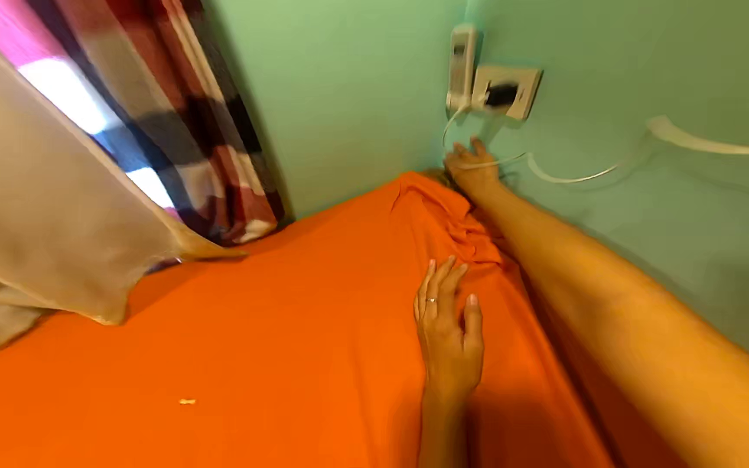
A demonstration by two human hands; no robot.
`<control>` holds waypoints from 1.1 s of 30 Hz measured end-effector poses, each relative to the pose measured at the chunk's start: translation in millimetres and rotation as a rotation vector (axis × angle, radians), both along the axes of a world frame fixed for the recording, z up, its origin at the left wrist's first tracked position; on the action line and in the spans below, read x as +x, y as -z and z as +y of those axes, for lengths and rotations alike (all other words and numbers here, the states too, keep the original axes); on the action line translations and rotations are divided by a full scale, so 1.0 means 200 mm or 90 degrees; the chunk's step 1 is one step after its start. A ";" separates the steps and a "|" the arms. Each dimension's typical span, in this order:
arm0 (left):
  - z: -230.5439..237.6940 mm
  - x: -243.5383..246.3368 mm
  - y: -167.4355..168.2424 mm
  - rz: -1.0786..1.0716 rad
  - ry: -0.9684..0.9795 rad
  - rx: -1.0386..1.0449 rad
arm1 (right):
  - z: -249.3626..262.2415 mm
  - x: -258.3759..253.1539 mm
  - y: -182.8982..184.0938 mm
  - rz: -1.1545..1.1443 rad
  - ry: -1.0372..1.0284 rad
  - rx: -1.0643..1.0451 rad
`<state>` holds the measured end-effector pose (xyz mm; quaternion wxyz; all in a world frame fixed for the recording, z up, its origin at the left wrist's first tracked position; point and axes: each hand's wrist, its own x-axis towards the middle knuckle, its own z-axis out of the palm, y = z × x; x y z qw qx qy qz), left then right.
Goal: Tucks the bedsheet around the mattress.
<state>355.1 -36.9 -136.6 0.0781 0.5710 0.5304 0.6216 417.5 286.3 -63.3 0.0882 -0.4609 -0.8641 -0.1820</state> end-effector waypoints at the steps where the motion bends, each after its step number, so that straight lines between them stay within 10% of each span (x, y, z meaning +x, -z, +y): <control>1: -0.02 -0.01 -0.01 -0.005 -0.001 0.005 | 0.04 -0.02 0.01 -0.033 -0.023 -0.001; 9: -0.12 -0.12 -0.05 -0.126 0.013 0.005 | 0.25 -0.04 0.02 -0.159 -0.154 0.057; 16: -0.10 -0.11 -0.04 -0.198 -0.035 -0.033 | 0.11 -0.11 -0.20 0.093 0.009 -0.041; 22: -0.11 -0.09 -0.04 -0.231 -0.019 -0.062 | 0.18 -0.08 -0.11 -0.193 -0.069 -0.028; 33: -0.13 -0.11 -0.06 -0.284 -0.020 -0.054 | 0.21 -0.04 -0.02 -0.250 -0.098 0.018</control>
